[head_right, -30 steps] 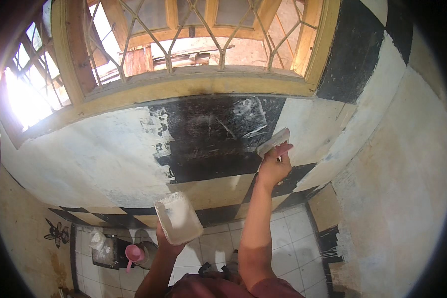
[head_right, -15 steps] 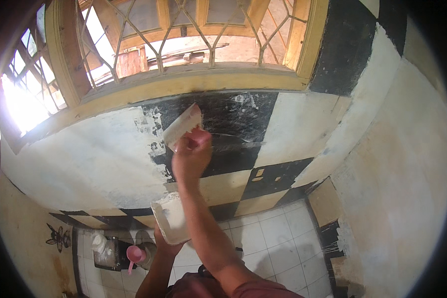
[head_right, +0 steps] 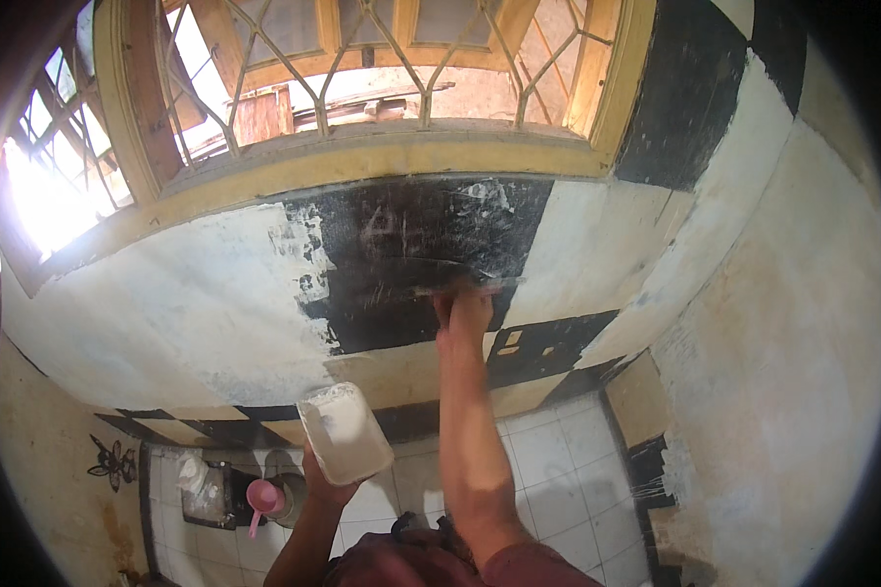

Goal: The person applies a white putty substance to a checkered wall section using a spatula. They scoop the material from a small plastic container and spread it repeatedly across the surface to fill gaps and smooth the area.

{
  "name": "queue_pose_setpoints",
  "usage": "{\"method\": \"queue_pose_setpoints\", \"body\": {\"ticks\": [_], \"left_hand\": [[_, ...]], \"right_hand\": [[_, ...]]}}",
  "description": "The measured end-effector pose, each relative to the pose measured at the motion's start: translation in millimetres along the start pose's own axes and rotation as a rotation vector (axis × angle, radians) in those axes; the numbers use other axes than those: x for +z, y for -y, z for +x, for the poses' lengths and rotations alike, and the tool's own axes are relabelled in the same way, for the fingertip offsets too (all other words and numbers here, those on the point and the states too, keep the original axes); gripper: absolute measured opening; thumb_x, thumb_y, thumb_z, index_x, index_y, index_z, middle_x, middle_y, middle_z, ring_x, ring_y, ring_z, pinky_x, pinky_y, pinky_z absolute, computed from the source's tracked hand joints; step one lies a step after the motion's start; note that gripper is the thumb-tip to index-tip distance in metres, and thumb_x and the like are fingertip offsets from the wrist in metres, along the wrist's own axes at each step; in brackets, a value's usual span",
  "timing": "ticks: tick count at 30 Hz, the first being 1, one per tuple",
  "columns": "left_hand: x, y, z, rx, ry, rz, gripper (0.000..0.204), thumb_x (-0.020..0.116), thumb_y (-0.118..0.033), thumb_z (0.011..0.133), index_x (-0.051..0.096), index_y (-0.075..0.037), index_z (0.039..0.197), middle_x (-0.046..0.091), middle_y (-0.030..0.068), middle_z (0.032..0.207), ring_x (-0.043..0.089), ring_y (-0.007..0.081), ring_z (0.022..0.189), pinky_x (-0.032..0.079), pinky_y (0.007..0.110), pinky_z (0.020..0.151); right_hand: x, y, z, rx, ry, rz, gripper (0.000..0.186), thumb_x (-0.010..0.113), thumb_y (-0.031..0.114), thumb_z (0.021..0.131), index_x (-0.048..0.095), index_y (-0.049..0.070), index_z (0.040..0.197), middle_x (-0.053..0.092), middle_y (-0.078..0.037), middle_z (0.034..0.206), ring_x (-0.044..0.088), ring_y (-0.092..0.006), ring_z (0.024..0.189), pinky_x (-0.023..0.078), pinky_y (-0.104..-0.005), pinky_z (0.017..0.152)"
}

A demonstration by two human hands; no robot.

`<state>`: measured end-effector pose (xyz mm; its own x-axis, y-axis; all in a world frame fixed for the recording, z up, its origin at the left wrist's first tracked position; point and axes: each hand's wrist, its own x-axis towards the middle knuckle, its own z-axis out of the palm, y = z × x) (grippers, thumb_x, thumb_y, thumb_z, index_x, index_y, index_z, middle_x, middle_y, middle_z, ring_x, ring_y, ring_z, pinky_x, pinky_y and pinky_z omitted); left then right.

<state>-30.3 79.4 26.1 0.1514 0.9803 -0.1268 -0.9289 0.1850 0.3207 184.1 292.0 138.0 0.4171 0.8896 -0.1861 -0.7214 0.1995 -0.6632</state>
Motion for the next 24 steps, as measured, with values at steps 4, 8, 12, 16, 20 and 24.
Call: {"method": "queue_pose_setpoints", "body": {"ticks": [4, 8, 12, 16, 20, 24], "left_hand": [[-7, -2, -4, 0.032, -0.026, 0.000, 0.057, 0.033, -0.054, 0.103, 0.046, -0.016, 0.144, 0.057, 0.0072, 0.137, 0.059, 0.0295, 0.122, 0.050, 0.053, 0.100], [-9, -6, -5, 0.042, -0.064, -0.088, 0.054, 0.037, -0.050, 0.102, 0.046, -0.015, 0.143, 0.058, 0.0088, 0.134, 0.060, 0.0319, 0.119, 0.053, 0.057, 0.095], [-4, -4, -5, 0.036, -0.065, -0.122, 0.056, 0.038, -0.051, 0.102, 0.045, -0.015, 0.144, 0.057, 0.0085, 0.134, 0.060, 0.0317, 0.120, 0.051, 0.057, 0.097], [5, -4, -2, 0.129, -0.041, 0.226, 0.057, 0.035, -0.053, 0.102, 0.046, -0.015, 0.144, 0.058, 0.0082, 0.134, 0.060, 0.0317, 0.120, 0.050, 0.057, 0.098], [-1, -6, -3, 0.124, -0.062, 0.199, 0.061, 0.034, -0.058, 0.102, 0.045, -0.016, 0.144, 0.057, 0.0078, 0.134, 0.060, 0.0318, 0.120, 0.050, 0.057, 0.098], [-4, -4, -5, 0.012, -0.097, -0.102, 0.062, 0.036, -0.060, 0.101, 0.045, -0.017, 0.145, 0.057, 0.0077, 0.135, 0.060, 0.0319, 0.119, 0.051, 0.057, 0.098]], "right_hand": [[61, 65, -4, -0.074, 0.077, -0.061, 0.007, 0.062, 0.011, 0.090, 0.059, 0.009, 0.096, 0.061, -0.003, 0.090, 0.060, -0.0147, 0.071, 0.053, -0.0271, 0.059], [51, 74, -44, -0.165, 0.105, 0.069, 0.017, 0.061, 0.009, 0.087, 0.060, 0.004, 0.104, 0.060, -0.005, 0.085, 0.057, -0.0138, 0.063, 0.048, -0.0278, 0.054], [-25, 23, -24, -0.131, -0.139, -0.116, 0.014, 0.062, 0.010, 0.089, 0.058, 0.006, 0.103, 0.062, -0.005, 0.084, 0.063, -0.0167, 0.066, 0.051, -0.0273, 0.054], [-10, 13, 26, -0.142, -0.145, -0.186, 0.015, 0.065, 0.012, 0.087, 0.056, 0.006, 0.097, 0.061, -0.005, 0.079, 0.060, -0.0183, 0.058, 0.052, -0.0289, 0.052], [53, 90, 14, -0.177, 0.048, -0.236, 0.018, 0.065, 0.019, 0.089, 0.057, 0.005, 0.097, 0.063, -0.006, 0.086, 0.062, -0.0176, 0.067, 0.052, -0.0290, 0.054], [29, 97, -3, -0.237, 0.081, -0.047, 0.017, 0.058, 0.020, 0.095, 0.059, 0.004, 0.102, 0.064, -0.006, 0.098, 0.064, -0.0158, 0.081, 0.053, -0.0296, 0.058]]}}
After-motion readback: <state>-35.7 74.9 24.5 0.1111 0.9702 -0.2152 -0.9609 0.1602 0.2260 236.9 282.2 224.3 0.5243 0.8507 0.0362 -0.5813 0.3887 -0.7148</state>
